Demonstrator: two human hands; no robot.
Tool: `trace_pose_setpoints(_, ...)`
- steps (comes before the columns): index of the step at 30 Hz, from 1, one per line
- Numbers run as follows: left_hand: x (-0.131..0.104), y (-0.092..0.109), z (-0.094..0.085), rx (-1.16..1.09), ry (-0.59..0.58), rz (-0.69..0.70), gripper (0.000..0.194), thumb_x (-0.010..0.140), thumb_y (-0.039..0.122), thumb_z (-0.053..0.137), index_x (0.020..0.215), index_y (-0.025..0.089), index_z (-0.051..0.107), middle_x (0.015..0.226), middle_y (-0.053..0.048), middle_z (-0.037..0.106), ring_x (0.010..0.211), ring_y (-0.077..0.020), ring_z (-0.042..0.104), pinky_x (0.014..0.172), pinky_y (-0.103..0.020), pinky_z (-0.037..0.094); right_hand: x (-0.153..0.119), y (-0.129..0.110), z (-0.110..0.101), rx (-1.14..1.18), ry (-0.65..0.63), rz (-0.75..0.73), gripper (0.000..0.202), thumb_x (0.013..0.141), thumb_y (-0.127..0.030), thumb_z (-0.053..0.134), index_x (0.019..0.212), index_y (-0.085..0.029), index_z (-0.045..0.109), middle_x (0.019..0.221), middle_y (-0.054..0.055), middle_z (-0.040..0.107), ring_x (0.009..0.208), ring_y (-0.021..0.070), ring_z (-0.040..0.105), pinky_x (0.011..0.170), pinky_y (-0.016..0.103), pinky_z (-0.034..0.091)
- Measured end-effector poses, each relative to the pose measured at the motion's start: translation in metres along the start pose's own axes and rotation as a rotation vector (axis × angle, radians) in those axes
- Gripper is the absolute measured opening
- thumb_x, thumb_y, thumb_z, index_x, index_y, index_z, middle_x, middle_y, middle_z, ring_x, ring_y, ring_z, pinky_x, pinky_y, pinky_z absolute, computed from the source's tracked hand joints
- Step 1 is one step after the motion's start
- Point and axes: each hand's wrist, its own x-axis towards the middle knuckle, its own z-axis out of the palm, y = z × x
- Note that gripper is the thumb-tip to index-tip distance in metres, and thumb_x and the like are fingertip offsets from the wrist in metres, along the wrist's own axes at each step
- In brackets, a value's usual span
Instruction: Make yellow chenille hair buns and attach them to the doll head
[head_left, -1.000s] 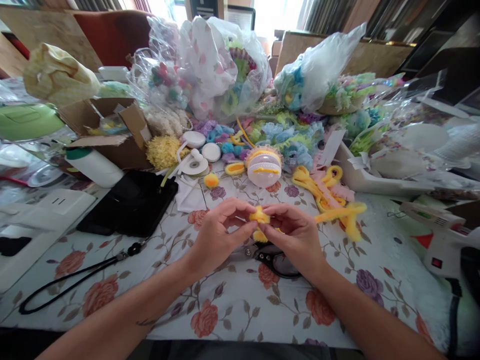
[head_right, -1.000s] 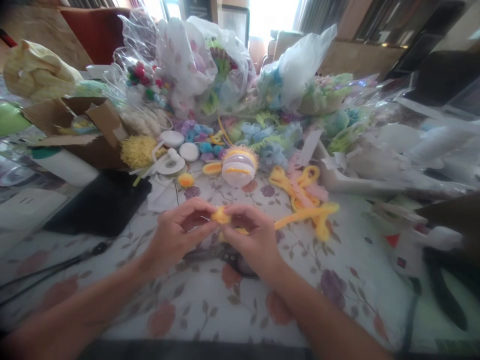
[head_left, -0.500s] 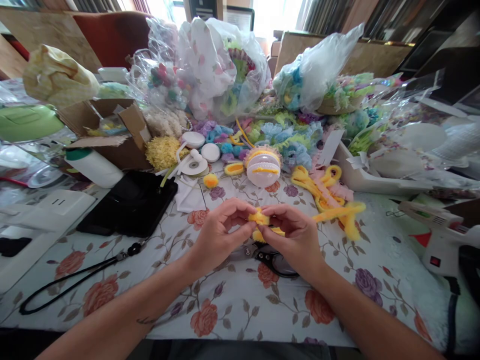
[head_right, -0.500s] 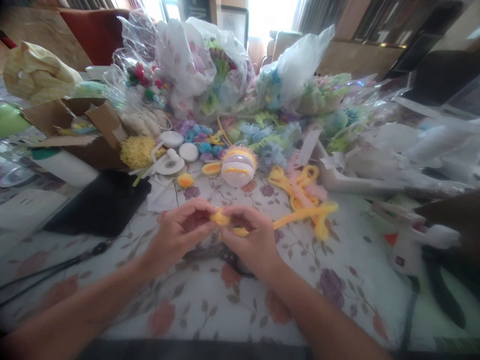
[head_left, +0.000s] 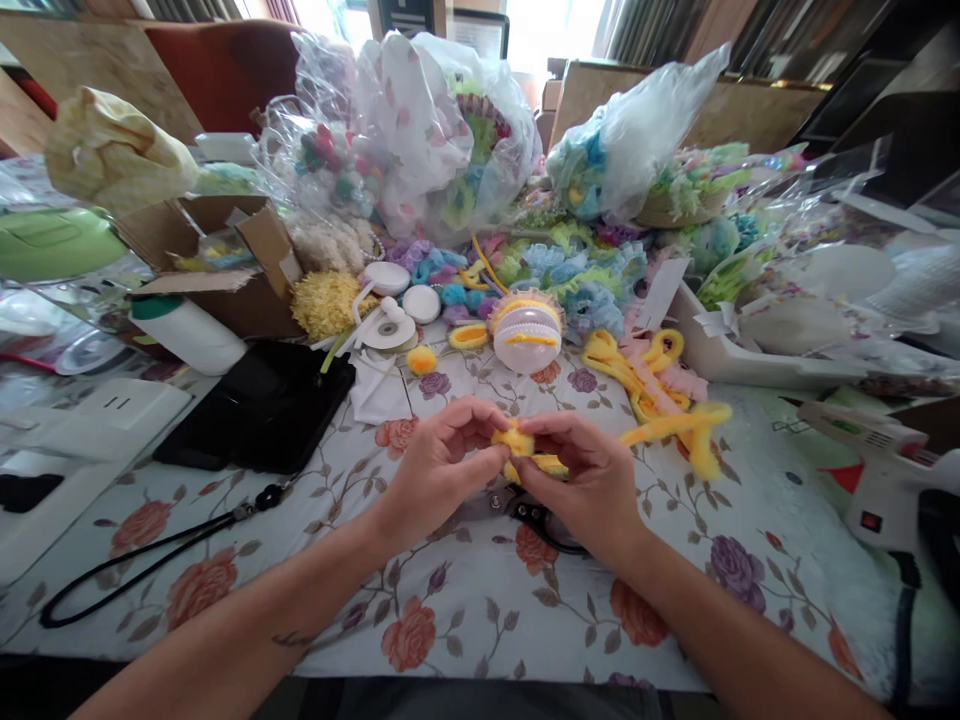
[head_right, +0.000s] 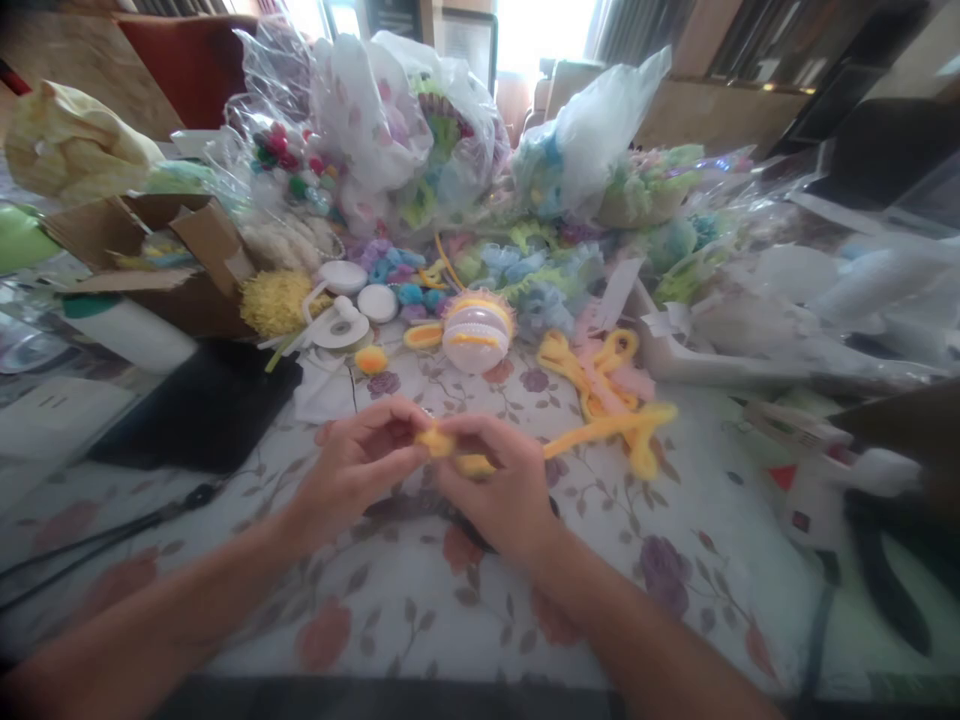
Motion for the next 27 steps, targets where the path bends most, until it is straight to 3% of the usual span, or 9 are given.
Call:
trace_pose_setpoints(14, 0.0019, -0.0005, -0.0009, -0.121, 0.002, -0.060, 0.015, 0.077, 0.020, 0.069, 0.092, 0.017, 0.064, 0.089, -0.004, 0.066, 0.083, -0.0150, 0.063, 0.071, -0.024, 0.053, 0.0025, -0.0026, 0.0007, -0.036, 0.055, -0.005, 0.020, 0.077, -0.018, 0.069, 0.095, -0.025, 0.064, 0.092, 0.002, 0.070, 0.080, 0.0173, 0.069, 0.074, 0.030, 0.060)
trace_pose_setpoints(22, 0.0009, 0.0013, 0.0001, -0.159, -0.017, -0.095, 0.018, 0.077, 0.021, 0.068, 0.094, 0.017, 0.062, 0.092, -0.004, 0.064, 0.084, -0.0144, 0.062, 0.073, -0.023, 0.051, 0.0001, -0.0016, 0.0023, -0.387, 0.092, -0.283, 0.029, 0.079, -0.012, 0.063, 0.104, -0.026, 0.060, 0.097, 0.005, 0.072, 0.083, 0.0189, 0.070, 0.075, 0.033, 0.059)
trace_pose_setpoints(27, 0.0008, 0.0021, 0.0019, -0.168, -0.026, -0.106, 0.018, 0.077, 0.017, 0.066, 0.093, 0.017, 0.060, 0.089, -0.003, 0.062, 0.081, -0.0135, 0.061, 0.069, -0.022, 0.050, 0.0003, -0.0037, 0.0029, -0.458, 0.069, -0.380, 0.030, 0.082, -0.011, 0.059, 0.107, -0.028, 0.059, 0.097, 0.004, 0.073, 0.087, 0.0195, 0.070, 0.076, 0.033, 0.059)
